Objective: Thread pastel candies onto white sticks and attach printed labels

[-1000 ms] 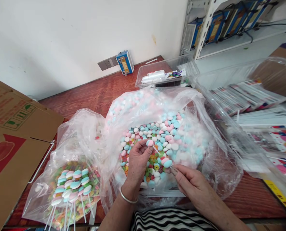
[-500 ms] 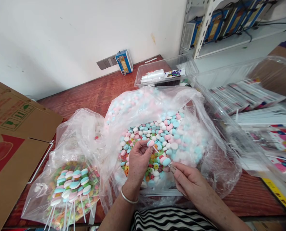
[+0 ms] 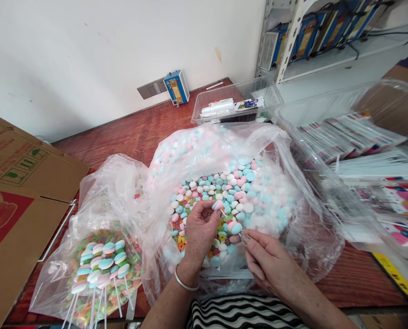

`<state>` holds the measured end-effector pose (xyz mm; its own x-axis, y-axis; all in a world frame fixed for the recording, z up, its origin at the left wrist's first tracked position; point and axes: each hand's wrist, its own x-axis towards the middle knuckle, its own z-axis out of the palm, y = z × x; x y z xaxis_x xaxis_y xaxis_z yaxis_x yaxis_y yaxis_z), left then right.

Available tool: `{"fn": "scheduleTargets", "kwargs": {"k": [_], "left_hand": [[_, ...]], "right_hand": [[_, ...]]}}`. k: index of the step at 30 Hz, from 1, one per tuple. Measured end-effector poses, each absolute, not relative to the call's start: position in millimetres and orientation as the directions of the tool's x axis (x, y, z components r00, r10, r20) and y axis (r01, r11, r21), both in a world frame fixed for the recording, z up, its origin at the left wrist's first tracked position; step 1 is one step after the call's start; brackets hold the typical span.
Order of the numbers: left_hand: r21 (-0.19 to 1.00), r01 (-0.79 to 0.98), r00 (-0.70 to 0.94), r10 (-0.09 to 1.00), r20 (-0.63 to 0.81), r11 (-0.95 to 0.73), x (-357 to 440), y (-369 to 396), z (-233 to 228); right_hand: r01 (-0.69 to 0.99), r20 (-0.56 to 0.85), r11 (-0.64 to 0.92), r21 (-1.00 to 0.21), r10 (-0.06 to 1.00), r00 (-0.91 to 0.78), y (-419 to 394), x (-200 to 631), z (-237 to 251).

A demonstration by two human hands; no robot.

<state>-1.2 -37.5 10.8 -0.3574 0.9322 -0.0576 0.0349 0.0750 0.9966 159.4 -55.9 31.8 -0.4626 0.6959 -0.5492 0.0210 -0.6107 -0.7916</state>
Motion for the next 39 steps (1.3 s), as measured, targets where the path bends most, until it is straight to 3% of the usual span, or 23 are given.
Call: {"fn": "scheduleTargets", "kwargs": {"k": [12,27,32,36,39], "left_hand": [[0.999,0.047,-0.351,0.936,-0.007,0.025,0.1,-36.0,3.8],[0.999,0.044,-0.222,0.975,0.028,-0.019,-5.1,-36.7,5.0],[0.994,0.095,-0.185,0.980,0.069,-0.052,-7.4,-40.2,7.4],[0.995,0.018,-0.190,0.976,0.103,-0.101,-4.9,-48.9,12.6],[0.974,-0.206,-0.256,0.966,0.040,-0.095,0.0,-53.1,17.6]], "right_hand": [[-0.019,-0.533,-0.612,-0.791,0.704,-0.469,-54.1,151.5,26.5],[0.075,-0.430,-0.450,-0.890,0.774,-0.464,-43.4,148.8,24.2],[0.103,-0.327,-0.318,-0.942,0.808,-0.490,-37.9,147.1,20.0],[0.117,-0.244,-0.214,-0.970,0.862,-0.445,-38.7,144.9,9.9],[0.130,-0.203,-0.162,-0.978,0.884,-0.422,-40.1,146.8,3.0]]}}
